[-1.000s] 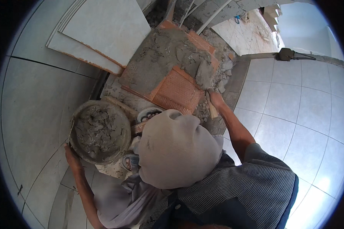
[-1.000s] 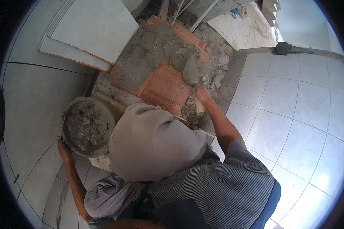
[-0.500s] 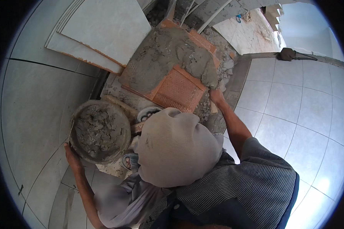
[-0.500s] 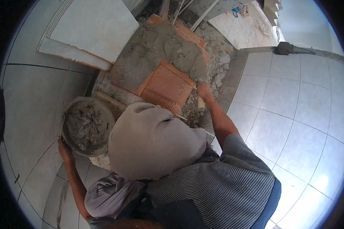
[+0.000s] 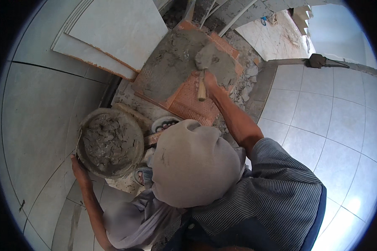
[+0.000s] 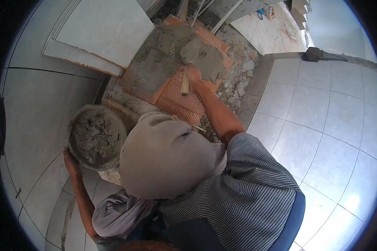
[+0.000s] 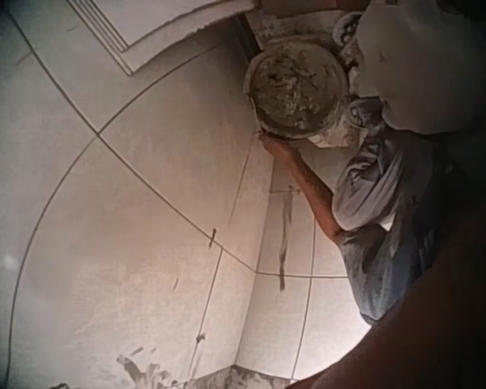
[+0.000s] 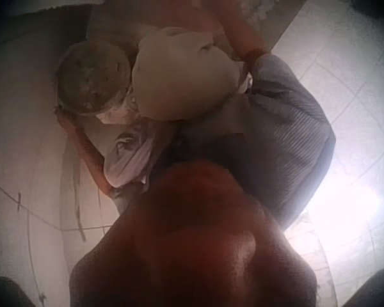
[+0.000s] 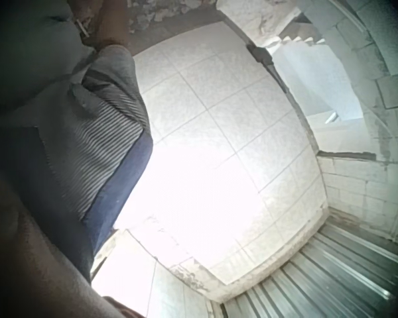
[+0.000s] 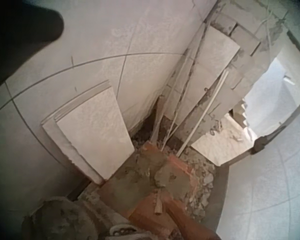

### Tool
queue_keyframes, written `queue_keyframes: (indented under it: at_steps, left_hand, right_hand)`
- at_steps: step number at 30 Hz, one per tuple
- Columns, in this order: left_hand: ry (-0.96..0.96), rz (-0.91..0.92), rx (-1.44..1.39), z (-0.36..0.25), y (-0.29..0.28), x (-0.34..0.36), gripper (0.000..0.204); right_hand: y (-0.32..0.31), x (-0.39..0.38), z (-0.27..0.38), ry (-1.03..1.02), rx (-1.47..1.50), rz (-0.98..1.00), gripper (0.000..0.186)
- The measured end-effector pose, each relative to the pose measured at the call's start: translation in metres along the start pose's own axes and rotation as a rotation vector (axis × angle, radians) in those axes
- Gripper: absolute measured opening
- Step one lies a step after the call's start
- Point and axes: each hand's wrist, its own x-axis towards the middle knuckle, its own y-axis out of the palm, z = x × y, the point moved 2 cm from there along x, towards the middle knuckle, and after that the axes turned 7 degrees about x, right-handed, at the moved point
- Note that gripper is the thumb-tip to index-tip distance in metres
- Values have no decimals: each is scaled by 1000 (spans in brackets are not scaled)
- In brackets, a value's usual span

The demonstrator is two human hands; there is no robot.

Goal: The person applies mortar to the back of a tile, positions it on a wall section, and uses a mallet to secure it into place.

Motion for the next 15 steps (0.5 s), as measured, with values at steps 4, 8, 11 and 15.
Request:
queue_keyframes:
  at_steps: [4, 8, 11, 15]
  left_hand:
    - [-54, -43, 66, -9, 6, -3, 66]
    - [-60, -31, 60, -9, 1, -8, 69]
    - [-44, -32, 49, -6, 3, -3, 72]
    - [-42, -34, 66, -7, 4, -5, 72]
  right_hand:
    - [-56, 41, -6, -425, -1065, 39, 30]
    - [-115, 7, -1, -862, -1780, 235, 20]
    - [-142, 2, -20, -691, -1964, 221, 27]
    - [-86, -57, -30, -228, -1107, -409, 49]
